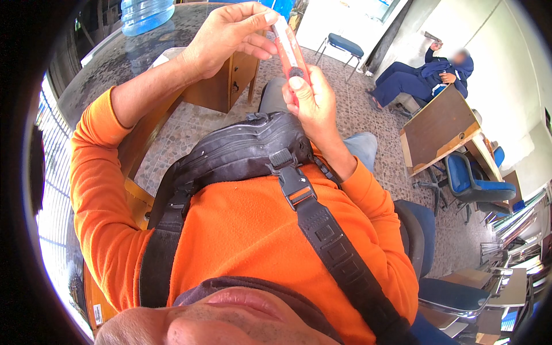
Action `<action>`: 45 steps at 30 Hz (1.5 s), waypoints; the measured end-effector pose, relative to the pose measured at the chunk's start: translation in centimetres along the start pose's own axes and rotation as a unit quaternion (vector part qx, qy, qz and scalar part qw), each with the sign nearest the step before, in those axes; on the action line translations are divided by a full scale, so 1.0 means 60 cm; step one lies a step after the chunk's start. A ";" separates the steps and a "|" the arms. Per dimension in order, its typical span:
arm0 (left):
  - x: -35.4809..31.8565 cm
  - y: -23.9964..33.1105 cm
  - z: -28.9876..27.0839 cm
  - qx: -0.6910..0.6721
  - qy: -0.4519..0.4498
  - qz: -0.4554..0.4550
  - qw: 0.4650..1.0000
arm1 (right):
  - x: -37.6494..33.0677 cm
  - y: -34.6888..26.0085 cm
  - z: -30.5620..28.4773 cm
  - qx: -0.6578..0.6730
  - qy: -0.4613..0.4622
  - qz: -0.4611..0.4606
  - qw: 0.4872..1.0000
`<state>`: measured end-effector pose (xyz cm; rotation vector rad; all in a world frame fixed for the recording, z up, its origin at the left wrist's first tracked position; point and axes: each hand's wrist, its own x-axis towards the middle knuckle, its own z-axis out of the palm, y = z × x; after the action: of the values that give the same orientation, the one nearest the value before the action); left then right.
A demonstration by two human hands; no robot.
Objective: The person holds a small red device and repeatedly opens and closes its casing while seated. They manipulate the device with both hands, turning it over and inspecting the internal components without using any tools.
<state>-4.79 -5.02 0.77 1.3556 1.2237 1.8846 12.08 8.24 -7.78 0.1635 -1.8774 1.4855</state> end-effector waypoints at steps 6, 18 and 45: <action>0.001 -0.003 -0.002 0.037 -0.015 0.015 0.999 | -0.002 0.000 0.001 -0.011 0.007 0.010 1.000; -0.014 -0.012 0.005 0.163 -0.058 0.077 0.982 | -0.010 0.002 0.011 -0.011 0.016 -0.022 1.000; -0.025 -0.022 0.021 0.204 -0.091 0.090 0.971 | -0.012 -0.001 0.002 0.016 -0.022 0.008 1.000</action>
<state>-3.19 -5.16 -0.97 1.8655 1.4902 1.6302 12.55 7.88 -8.18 0.1987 -1.8948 1.5363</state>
